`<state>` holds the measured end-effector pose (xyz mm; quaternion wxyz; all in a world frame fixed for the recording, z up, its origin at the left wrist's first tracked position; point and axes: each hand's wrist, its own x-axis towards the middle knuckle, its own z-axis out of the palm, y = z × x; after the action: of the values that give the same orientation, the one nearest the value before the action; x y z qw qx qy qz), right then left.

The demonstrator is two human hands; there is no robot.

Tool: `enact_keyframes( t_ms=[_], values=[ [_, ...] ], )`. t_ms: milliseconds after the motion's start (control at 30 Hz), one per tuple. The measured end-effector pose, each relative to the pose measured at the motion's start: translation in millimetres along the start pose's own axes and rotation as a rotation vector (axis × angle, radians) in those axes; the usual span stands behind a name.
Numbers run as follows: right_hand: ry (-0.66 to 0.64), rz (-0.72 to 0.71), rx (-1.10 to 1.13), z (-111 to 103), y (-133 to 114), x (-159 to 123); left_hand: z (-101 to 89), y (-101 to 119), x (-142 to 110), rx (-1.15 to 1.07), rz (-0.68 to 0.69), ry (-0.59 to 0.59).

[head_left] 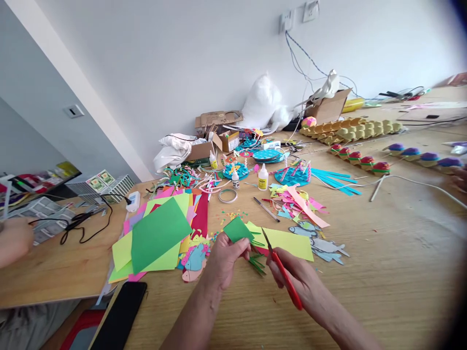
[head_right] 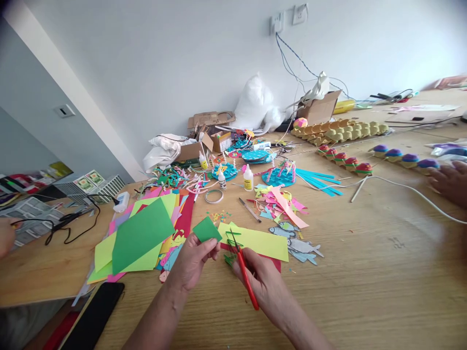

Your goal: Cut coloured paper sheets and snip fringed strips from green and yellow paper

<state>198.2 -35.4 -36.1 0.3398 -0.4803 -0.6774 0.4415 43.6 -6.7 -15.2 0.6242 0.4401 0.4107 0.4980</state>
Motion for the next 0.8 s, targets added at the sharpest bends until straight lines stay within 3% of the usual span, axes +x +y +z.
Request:
enact_keyframes(
  t_ms=[167,800],
  values=[
    [-0.070,-0.010,-0.043,1.9,-2.1,-12.7,1.9,4.2,-2.7,-0.073,-0.035,-0.017],
    [-0.091,0.002,-0.121,-2.3,-5.8,-12.4,9.6,-0.7,-3.1,0.000,-0.088,-0.108]
  ],
)
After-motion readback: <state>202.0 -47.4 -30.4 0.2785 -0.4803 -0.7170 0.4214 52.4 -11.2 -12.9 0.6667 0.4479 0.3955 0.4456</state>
